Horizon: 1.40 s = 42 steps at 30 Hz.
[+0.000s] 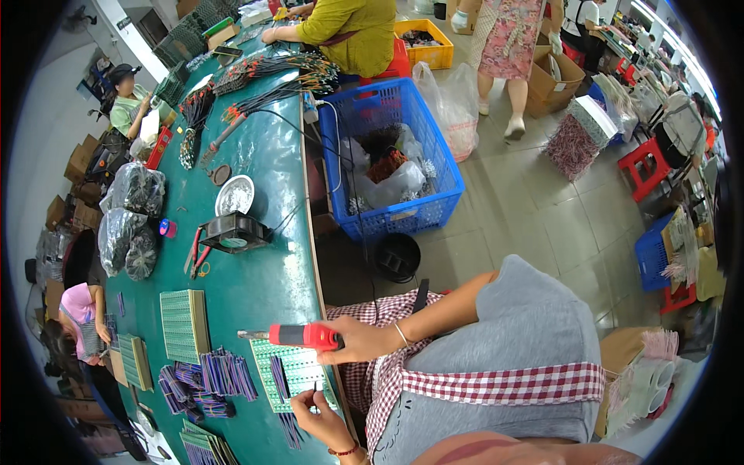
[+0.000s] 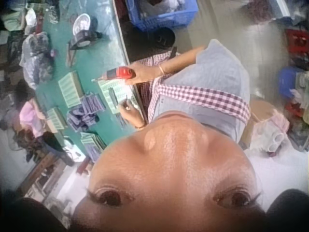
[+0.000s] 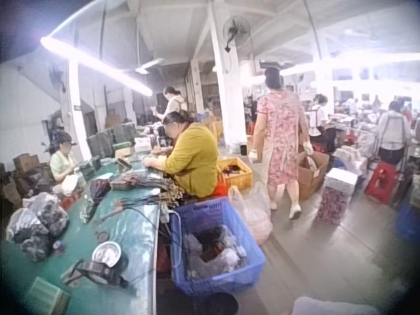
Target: The person unbinds and arranges ribbon cables onto a circuit board by hand and solders the wire ends to the board using a soldering tool.
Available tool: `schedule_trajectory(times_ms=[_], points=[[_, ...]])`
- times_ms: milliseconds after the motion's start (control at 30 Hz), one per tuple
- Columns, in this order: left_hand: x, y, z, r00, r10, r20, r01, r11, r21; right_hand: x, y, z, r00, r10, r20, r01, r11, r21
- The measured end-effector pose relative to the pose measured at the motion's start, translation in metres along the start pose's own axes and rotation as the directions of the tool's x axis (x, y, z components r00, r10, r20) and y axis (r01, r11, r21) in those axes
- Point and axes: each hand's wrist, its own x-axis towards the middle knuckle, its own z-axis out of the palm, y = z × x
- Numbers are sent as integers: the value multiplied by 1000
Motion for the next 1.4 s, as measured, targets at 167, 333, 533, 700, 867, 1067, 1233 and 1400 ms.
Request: schedule_trajectory(times_ms=[167, 333, 533, 700, 867, 1067, 1233, 1400], points=[[0, 34, 14, 995, -98, -6, 94, 967, -239, -6, 0, 8, 989, -17, 144, 29, 996, -83], [-13, 53, 24, 998, -6, -67, -12, 964, -266, -22, -10, 6, 988, -49, 146, 58, 997, -56], [-29, 49, 21, 999, 7, -48, -20, 961, -277, -41, -13, 6, 991, -121, 62, 124, 991, -49], [-53, 30, 10, 984, -115, 139, 159, 919, -361, -54, -9, 1, 990, -131, -49, 129, 991, -37], [-76, 20, 0, 864, -157, 478, 495, 439, -750, -63, -6, 3, 1000, -4, 9, 3, 998, 57], [-95, 29, 13, 876, -120, 467, 482, 188, -856, -74, -17, -2, 986, 150, 66, -153, 988, 34], [-95, 30, 22, 912, -276, 304, 407, 696, -591, -85, -1, 0, 1000, 21, 22, -19, 997, -79], [-97, 19, 20, 896, -311, 317, 439, 723, -533, -94, 20, -12, 976, 180, 124, -144, 956, -256]])
